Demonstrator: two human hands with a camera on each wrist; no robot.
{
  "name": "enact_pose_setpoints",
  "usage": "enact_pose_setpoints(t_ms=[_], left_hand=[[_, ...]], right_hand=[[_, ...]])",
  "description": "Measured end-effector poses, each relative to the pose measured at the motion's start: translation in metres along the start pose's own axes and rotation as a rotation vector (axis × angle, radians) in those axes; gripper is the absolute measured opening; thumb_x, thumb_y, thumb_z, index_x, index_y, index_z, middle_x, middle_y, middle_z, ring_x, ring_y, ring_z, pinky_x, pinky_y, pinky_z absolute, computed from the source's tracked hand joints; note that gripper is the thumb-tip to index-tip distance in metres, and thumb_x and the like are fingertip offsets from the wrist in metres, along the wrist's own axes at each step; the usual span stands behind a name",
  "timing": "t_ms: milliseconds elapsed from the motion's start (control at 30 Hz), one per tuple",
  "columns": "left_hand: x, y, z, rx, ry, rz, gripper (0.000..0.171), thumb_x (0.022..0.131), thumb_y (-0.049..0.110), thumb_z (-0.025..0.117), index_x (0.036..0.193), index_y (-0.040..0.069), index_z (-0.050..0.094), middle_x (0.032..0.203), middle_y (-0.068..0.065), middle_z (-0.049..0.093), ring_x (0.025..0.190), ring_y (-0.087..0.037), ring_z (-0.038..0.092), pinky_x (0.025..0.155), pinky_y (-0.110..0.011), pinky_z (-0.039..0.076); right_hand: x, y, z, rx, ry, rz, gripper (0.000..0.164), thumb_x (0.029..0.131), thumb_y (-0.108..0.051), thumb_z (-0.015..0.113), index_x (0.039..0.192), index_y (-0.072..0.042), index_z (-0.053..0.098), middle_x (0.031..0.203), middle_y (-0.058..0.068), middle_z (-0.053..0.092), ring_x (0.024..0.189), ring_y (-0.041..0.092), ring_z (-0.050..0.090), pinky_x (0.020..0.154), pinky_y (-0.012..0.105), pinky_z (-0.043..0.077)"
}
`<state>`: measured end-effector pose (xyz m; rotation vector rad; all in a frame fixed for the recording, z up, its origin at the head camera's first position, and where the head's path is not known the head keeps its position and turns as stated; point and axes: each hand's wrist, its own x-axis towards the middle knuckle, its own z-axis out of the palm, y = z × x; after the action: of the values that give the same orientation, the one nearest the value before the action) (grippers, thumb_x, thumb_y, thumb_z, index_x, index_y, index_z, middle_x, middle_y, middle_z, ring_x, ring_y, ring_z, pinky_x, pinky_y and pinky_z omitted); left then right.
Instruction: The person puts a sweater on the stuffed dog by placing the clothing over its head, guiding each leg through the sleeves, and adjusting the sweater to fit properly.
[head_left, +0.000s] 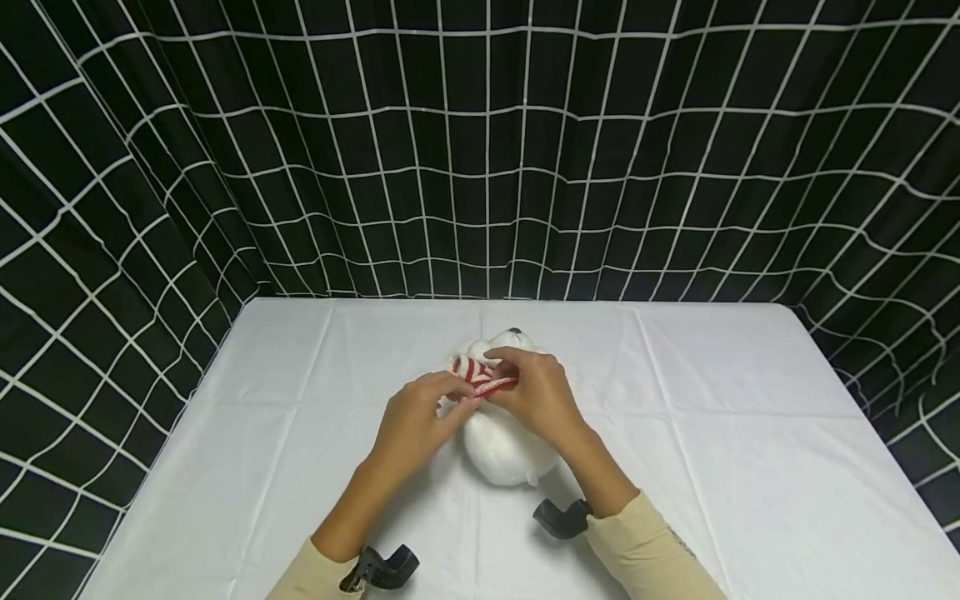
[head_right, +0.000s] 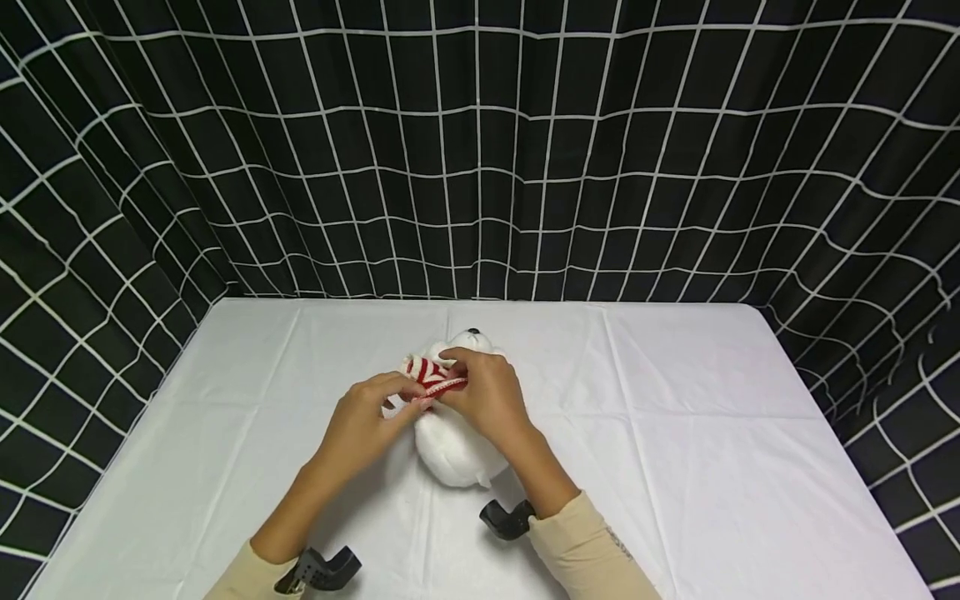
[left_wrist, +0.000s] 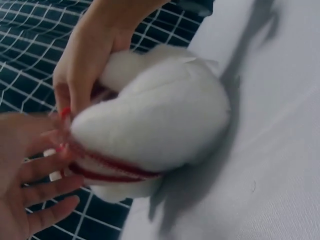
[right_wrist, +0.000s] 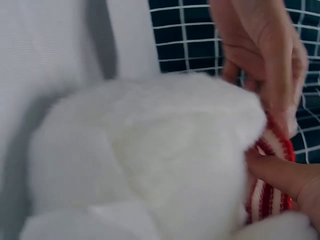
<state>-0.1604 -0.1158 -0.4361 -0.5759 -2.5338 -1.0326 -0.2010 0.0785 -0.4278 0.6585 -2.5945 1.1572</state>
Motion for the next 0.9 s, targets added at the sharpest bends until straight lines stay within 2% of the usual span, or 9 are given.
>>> enact_pose_setpoints(t_ms=[133, 200, 267, 367, 500, 700, 900], left_hand=[[0.006, -0.008, 0.001, -0.158, 0.119, -0.120, 0.008, 0.096, 0.023, 0.072, 0.097, 0.016, 0.077, 0.094, 0.008, 0.073, 0.081, -0.008, 0.066, 0.065, -0.027, 0.055], [0.009, -0.012, 0.000, -0.189, 0.151, -0.169, 0.009, 0.097, 0.022, 0.071, 0.098, 0.016, 0.076, 0.095, 0.007, 0.072, 0.081, -0.008, 0.066, 0.064, -0.026, 0.055], [0.013, -0.018, -0.002, -0.175, 0.149, -0.200, 0.008, 0.097, 0.022, 0.071, 0.099, 0.016, 0.076, 0.097, 0.006, 0.071, 0.082, -0.009, 0.066, 0.064, -0.027, 0.055], [0.018, -0.023, -0.009, -0.129, 0.116, -0.226, 0.010, 0.096, 0.025, 0.072, 0.099, 0.016, 0.077, 0.096, 0.005, 0.071, 0.083, -0.012, 0.067, 0.064, -0.031, 0.054], [0.025, -0.027, -0.020, -0.050, 0.033, -0.246, 0.014, 0.093, 0.031, 0.074, 0.096, 0.019, 0.080, 0.096, 0.008, 0.073, 0.084, -0.013, 0.067, 0.062, -0.033, 0.050], [0.035, -0.027, -0.031, 0.035, -0.138, -0.228, 0.015, 0.088, 0.036, 0.078, 0.097, 0.024, 0.082, 0.100, 0.012, 0.073, 0.090, -0.013, 0.067, 0.068, -0.034, 0.050], [0.043, -0.025, -0.035, 0.090, -0.250, -0.240, 0.016, 0.087, 0.037, 0.076, 0.096, 0.024, 0.081, 0.103, 0.012, 0.072, 0.093, -0.013, 0.065, 0.070, -0.036, 0.051]], right_hand=[[0.001, 0.003, -0.010, 0.128, -0.086, 0.058, 0.042, 0.075, -0.003, 0.088, 0.115, -0.003, 0.074, 0.090, 0.006, 0.077, 0.086, 0.019, 0.075, 0.079, 0.036, 0.060], [0.002, 0.003, -0.015, 0.173, -0.139, 0.074, 0.041, 0.077, -0.002, 0.087, 0.116, -0.002, 0.073, 0.092, 0.006, 0.077, 0.090, 0.020, 0.074, 0.082, 0.035, 0.060], [0.003, 0.003, -0.020, 0.209, -0.196, 0.081, 0.042, 0.079, -0.001, 0.085, 0.119, -0.001, 0.072, 0.095, 0.006, 0.077, 0.093, 0.020, 0.074, 0.085, 0.035, 0.059], [0.004, 0.004, -0.025, 0.264, -0.281, 0.084, 0.047, 0.080, -0.001, 0.084, 0.125, 0.001, 0.069, 0.101, 0.007, 0.076, 0.098, 0.021, 0.073, 0.089, 0.035, 0.057], [0.006, 0.004, -0.030, 0.306, -0.348, 0.095, 0.052, 0.082, -0.011, 0.085, 0.129, 0.001, 0.066, 0.103, 0.007, 0.075, 0.100, 0.019, 0.071, 0.093, 0.037, 0.056], [0.011, 0.004, -0.031, 0.273, -0.348, 0.109, 0.037, 0.095, -0.024, 0.073, 0.123, -0.001, 0.072, 0.105, 0.005, 0.076, 0.101, 0.017, 0.070, 0.094, 0.039, 0.054], [0.014, -0.002, -0.025, 0.217, -0.321, 0.090, 0.029, 0.093, -0.017, 0.074, 0.116, 0.001, 0.075, 0.103, 0.007, 0.077, 0.092, 0.014, 0.071, 0.084, 0.032, 0.056]])
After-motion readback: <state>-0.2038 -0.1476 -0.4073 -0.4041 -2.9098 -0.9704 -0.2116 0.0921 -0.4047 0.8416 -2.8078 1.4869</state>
